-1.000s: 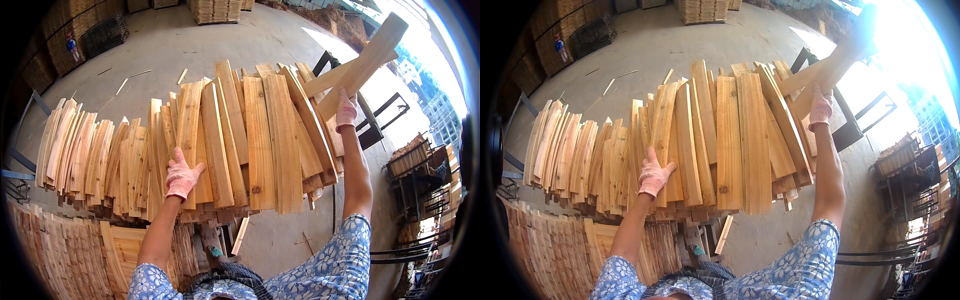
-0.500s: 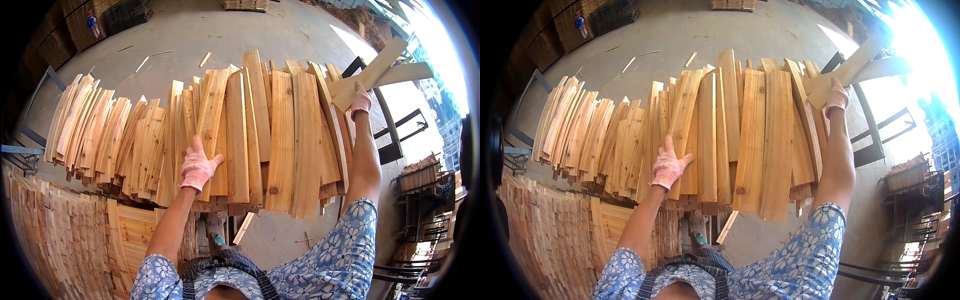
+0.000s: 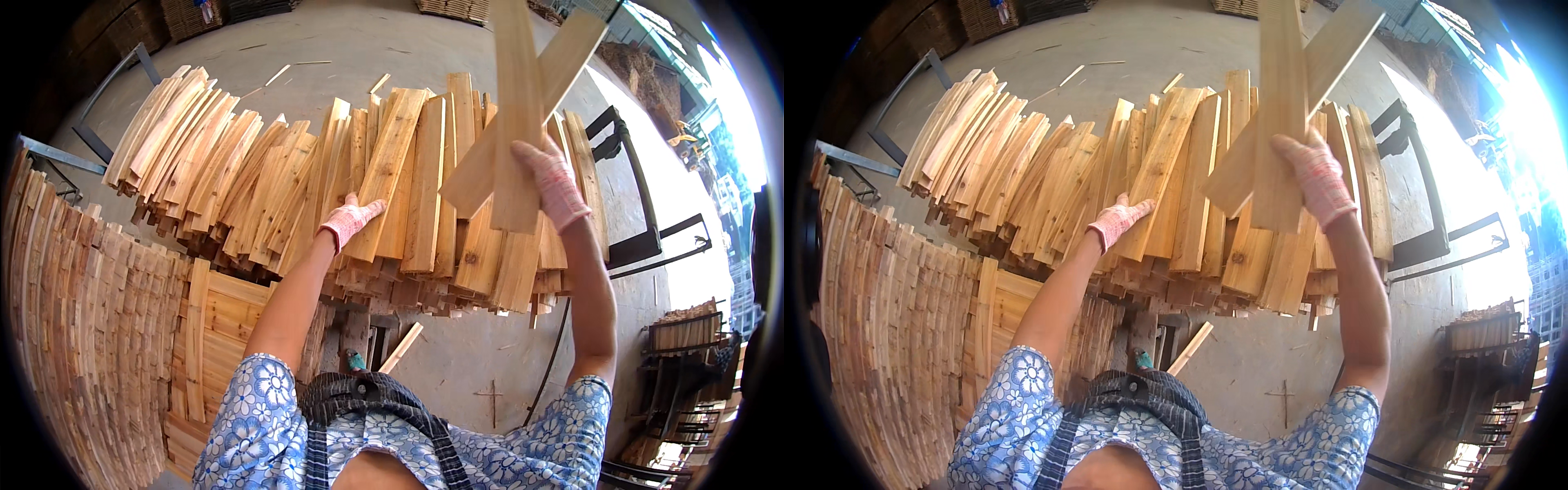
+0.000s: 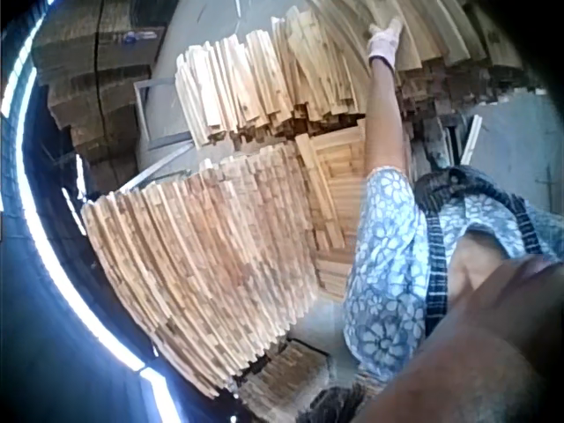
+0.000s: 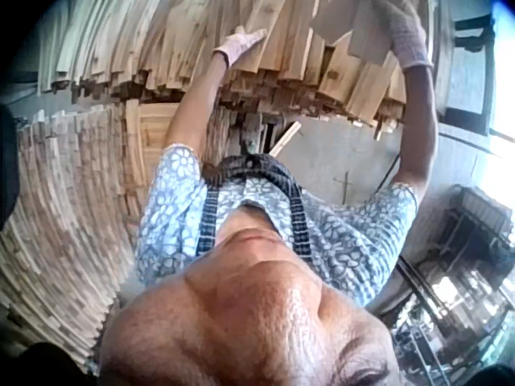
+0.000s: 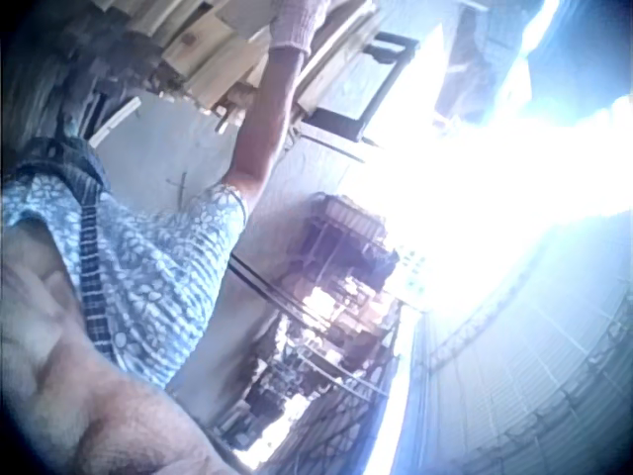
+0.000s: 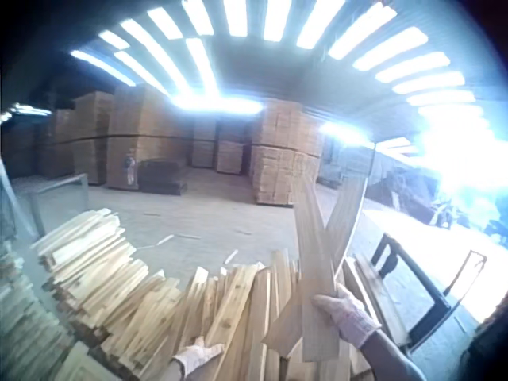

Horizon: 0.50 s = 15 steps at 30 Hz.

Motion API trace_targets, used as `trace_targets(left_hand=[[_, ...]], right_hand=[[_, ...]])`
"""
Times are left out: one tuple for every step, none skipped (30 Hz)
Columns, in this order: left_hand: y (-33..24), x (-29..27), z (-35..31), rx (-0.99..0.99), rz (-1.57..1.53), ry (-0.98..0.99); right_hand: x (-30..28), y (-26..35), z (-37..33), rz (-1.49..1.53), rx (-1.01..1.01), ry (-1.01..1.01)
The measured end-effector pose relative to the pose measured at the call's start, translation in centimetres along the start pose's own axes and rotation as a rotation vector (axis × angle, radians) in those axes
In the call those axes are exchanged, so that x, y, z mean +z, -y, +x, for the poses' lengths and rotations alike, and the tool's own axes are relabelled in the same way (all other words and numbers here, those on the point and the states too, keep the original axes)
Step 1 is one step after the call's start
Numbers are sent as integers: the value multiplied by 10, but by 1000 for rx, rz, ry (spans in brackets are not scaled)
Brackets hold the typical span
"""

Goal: The person stacks wooden planks in a lumber yard. They pick up planks from a pile and place them onto a growing stack, repeating this process continuously.

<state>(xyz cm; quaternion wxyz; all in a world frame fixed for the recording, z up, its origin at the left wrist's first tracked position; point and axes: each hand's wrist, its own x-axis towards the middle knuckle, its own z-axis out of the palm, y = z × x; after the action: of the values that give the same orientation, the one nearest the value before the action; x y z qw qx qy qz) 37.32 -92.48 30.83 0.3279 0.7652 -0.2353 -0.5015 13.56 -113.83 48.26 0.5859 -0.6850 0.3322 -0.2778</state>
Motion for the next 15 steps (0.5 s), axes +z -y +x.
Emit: trace_targets(left_hand=[[11, -9, 3, -10, 2, -69], [18, -9, 12, -2, 2, -118], [33, -16, 23, -18, 0, -181], [52, -24, 36, 60, -89, -142], [49, -20, 37, 62, -19, -187], [36, -8, 33, 76, 55, -219], [35, -1, 24, 68, 133, -260], [31, 1, 17, 51, 121, -246], [31, 1, 15, 56, 118, -253], [31, 1, 12, 63, 114, -259], [32, 1, 8, 71, 111, -265], [30, 2, 6, 76, 135, -272], [32, 5, 4, 77, 159, -280], [34, 10, 1, 78, 183, -288], [43, 13, -6, 64, 222, -293]], right_hand=[[33, -17, 4, -102, 168, -7], [45, -69, 23, -517, 169, 133], [78, -91, 28, -794, 153, 111], [111, -109, 31, -1066, 144, 85], [150, -108, 16, -1208, 145, -146], [161, -121, 14, -1240, 136, -206], [176, -128, 5, -1260, 131, -243], [178, -127, 4, -1253, 155, -199], [185, -123, 8, -1220, 190, -207], [186, -120, 7, -1172, 202, -215], [186, -117, 3, -1125, 214, -224], [186, -114, 0, -1059, 257, -223], [189, -111, -7, -991, 301, -218], [196, -108, -17, -1038, 332, -240], [199, -109, -26, -1059, 356, -233]])
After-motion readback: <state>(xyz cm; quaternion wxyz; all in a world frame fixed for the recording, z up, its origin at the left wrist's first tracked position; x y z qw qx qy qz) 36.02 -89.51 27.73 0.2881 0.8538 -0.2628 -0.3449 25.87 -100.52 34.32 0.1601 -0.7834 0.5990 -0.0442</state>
